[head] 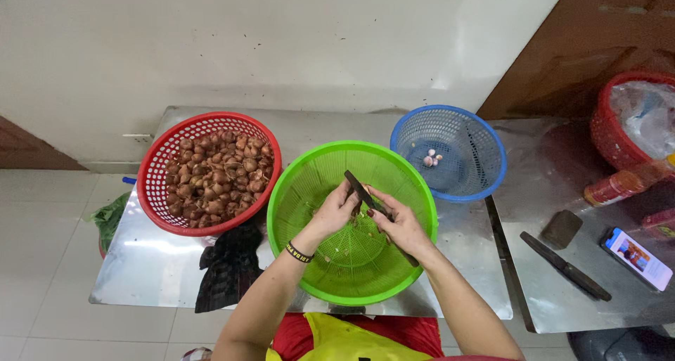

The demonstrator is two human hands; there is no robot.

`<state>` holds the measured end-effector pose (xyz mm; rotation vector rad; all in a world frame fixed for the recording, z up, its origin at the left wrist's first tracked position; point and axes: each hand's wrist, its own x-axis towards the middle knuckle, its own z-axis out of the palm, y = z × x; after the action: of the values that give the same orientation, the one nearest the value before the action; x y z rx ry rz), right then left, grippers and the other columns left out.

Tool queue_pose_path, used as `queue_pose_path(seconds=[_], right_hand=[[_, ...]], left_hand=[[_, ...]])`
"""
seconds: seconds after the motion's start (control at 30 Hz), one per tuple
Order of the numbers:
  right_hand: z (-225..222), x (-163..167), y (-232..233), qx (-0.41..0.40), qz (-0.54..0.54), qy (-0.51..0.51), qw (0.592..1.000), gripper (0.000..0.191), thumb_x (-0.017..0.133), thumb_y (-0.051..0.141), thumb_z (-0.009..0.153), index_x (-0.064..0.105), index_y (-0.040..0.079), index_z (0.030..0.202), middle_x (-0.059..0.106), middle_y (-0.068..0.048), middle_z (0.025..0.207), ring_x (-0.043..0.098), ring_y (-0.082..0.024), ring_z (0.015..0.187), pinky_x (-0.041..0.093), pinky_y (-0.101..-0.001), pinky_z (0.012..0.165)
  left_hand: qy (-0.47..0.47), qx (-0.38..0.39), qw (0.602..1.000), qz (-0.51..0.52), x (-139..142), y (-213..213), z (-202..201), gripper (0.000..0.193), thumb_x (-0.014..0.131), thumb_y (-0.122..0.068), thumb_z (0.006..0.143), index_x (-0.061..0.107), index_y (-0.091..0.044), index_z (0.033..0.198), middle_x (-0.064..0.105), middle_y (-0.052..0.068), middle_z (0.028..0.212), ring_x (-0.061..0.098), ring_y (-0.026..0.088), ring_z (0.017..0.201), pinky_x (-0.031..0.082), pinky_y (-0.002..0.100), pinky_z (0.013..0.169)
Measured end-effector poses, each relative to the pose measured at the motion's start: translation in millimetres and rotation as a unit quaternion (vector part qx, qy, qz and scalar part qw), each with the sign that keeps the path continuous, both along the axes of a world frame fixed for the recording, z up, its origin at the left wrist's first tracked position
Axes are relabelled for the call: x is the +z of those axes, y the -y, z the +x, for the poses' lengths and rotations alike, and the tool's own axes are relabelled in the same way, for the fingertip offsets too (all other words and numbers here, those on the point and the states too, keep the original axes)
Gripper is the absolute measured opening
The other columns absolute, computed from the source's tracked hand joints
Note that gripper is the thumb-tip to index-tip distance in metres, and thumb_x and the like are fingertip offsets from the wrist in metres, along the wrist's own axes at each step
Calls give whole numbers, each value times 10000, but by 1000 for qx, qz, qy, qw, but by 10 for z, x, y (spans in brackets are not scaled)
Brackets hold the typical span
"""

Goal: The person sits at a table with a basket of unpeeled shallots and uses a small knife to trim the root end of each shallot and peel off its outer skin. Trimmed peels collect in the green basket in front of them, and peeled shallots are placed into a blue basket to the side.

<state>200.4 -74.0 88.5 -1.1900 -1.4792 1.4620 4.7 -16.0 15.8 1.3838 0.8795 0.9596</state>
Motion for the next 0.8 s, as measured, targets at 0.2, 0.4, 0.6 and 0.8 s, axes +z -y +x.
queue_pose_path(seconds=[0.2,0.4,0.6,0.8], right_hand=[[-37,-193,-63,-59,-22,-30,998,534,697,194,945,588,157,1466,605,22,679,485,-37,502,386,-216,435],[-24,-311,-132,-86,-68,-92,990,442,654,214,985,644,82,1407,739,-33,773,532,-53,492,427,-209,446],[65,-411,-148,-92,-187,-199,958,340,596,416,959,652,84,1007,716,-74,713,495,-90,415,406,-250,389],[-52,-405,-24,-26,-274,-391,879,536,590,593,1042,652,77,910,556,56,531,445,-54,380,345,-204,333]], left_hand=[[-74,72,987,126,55,49,39,222,521,-120,1046,528,0,1232,661,79,938,611,184,769,520,361,703],[-142,83,972,167,-29,81,54,164,571,-139,1036,536,3,1111,644,100,859,623,171,724,516,365,679],[73,-13,997,-18,-180,-102,-103,319,552,-126,1084,608,-14,1378,716,-13,1050,646,90,935,529,275,809],[307,-113,918,-224,-149,-108,-155,417,508,-219,1081,535,-103,1481,637,1,1084,619,129,956,547,312,847]])
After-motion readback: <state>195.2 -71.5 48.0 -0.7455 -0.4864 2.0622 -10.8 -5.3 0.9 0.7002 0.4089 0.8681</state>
